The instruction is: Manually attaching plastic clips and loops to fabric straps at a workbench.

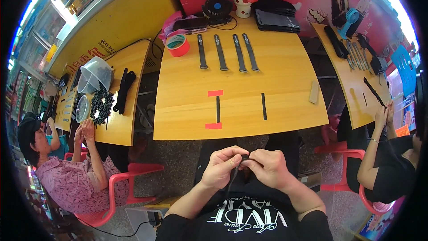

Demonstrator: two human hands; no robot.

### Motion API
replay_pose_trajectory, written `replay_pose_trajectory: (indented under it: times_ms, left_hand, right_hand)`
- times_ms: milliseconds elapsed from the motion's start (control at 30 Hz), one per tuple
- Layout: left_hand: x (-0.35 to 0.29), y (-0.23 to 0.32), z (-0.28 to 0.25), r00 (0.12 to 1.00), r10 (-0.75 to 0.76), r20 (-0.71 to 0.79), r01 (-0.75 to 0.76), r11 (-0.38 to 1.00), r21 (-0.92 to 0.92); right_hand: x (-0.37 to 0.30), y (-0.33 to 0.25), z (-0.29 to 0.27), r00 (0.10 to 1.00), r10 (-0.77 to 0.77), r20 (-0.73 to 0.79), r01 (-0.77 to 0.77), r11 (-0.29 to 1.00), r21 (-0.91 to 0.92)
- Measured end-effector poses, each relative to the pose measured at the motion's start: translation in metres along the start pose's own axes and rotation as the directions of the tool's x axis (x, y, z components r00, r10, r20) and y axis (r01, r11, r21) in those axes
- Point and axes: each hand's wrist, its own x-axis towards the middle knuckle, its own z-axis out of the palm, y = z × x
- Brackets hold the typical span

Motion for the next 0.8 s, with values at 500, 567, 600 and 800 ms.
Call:
replay_pose_trajectory:
  times_ms: [500, 567, 600, 800]
  left_hand:
    - [-0.001, 0.000, -0.011, 0.994, 0.058, -0.096, -0.014, 0.915, 0.402]
    - [0.001, -0.002, -0.015, 0.995, -0.010, -0.098, 0.033, 0.971, 0.237]
    - [0.002, -0.003, -0.016, 0.993, -0.075, -0.088, 0.081, 0.995, 0.065]
    - [0.001, -0.007, -0.012, 0.995, -0.038, -0.091, 0.033, 0.998, -0.060]
  right_hand:
    - [0.006, -0.005, -0.014, 0.939, -0.081, 0.333, 0.260, 0.802, -0.537]
    - [0.006, -0.002, -0.011, 0.943, -0.120, 0.311, 0.282, 0.787, -0.549]
    - [0.006, -0.002, -0.010, 0.955, -0.132, 0.266, 0.254, 0.827, -0.502]
    - [0.000, 0.000, 0.002, 0.966, -0.204, 0.162, 0.259, 0.804, -0.535]
